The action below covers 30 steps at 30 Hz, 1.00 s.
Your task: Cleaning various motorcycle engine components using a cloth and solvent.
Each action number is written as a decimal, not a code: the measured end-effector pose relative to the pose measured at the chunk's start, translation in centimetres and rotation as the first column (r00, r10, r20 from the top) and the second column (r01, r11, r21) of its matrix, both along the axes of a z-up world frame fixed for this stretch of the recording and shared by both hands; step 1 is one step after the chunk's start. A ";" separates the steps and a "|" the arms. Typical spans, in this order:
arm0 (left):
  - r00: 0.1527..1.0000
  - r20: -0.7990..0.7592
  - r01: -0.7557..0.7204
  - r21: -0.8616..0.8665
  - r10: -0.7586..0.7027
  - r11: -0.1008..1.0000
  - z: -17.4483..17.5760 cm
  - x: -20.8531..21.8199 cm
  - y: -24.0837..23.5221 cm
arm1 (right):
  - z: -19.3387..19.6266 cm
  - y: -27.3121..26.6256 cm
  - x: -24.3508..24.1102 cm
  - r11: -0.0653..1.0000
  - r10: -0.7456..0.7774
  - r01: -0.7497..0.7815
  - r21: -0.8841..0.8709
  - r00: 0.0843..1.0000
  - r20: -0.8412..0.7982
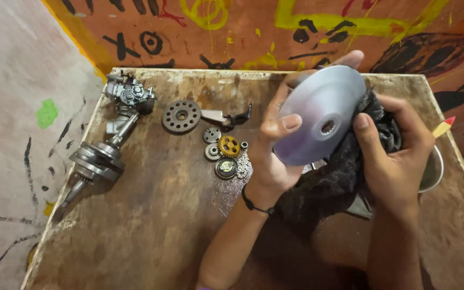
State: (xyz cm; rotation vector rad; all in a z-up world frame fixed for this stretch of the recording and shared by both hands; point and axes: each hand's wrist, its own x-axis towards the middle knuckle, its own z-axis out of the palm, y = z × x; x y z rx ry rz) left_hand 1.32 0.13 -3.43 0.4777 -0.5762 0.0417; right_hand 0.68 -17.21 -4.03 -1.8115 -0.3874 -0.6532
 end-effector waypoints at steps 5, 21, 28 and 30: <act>0.988 -0.039 0.148 -0.013 -0.149 0.989 -1.3 0.8 0.7 | 0.3 -0.1 -0.3 0.992 0.040 -0.041 0.119 0.999 0.014; 0.990 -0.122 0.087 0.109 -0.074 0.990 -1.1 1.7 -0.2 | 0.7 0.0 -0.5 0.970 -0.119 0.086 0.228 0.984 0.136; 0.811 -0.012 -0.558 0.284 0.585 0.780 -0.7 1.6 -2.4 | 0.9 1.2 -1.0 0.988 -0.114 0.100 0.115 0.987 0.115; 0.716 -0.192 -0.586 0.357 0.671 0.728 -0.7 1.9 -1.5 | 2.2 1.8 -1.6 0.986 0.054 -0.020 -0.166 0.978 0.201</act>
